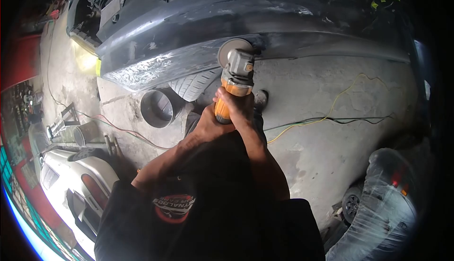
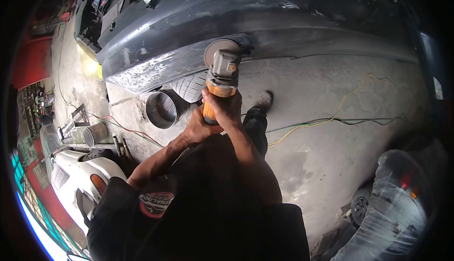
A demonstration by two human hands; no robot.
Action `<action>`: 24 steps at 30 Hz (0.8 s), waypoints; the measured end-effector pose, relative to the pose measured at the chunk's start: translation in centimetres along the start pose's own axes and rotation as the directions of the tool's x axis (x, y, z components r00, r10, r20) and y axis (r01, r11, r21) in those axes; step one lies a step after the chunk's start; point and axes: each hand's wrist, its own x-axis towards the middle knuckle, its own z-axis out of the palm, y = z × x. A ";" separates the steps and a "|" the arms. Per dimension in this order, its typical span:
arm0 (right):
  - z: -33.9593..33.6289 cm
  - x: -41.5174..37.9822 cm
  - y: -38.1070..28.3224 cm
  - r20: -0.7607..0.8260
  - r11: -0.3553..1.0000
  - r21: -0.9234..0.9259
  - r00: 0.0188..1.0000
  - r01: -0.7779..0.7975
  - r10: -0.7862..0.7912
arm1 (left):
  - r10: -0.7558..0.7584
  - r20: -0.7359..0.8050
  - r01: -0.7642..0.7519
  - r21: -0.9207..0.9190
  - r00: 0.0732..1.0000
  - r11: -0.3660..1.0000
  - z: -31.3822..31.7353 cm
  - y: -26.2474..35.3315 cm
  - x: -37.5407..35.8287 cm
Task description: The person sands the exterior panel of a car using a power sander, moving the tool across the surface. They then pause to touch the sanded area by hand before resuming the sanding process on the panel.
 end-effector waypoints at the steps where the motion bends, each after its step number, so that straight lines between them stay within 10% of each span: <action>1: 0.4 0.0 0.3 0.021 1.000 -0.013 1.000 -0.005 0.005 | -0.004 -0.031 0.005 0.033 1.000 0.999 -0.1 0.5 -0.4; 24: -0.1 -0.3 2.8 0.125 1.000 0.002 0.992 -0.024 0.024 | 0.075 -0.158 -0.061 0.092 0.985 0.994 0.1 -3.0 -0.7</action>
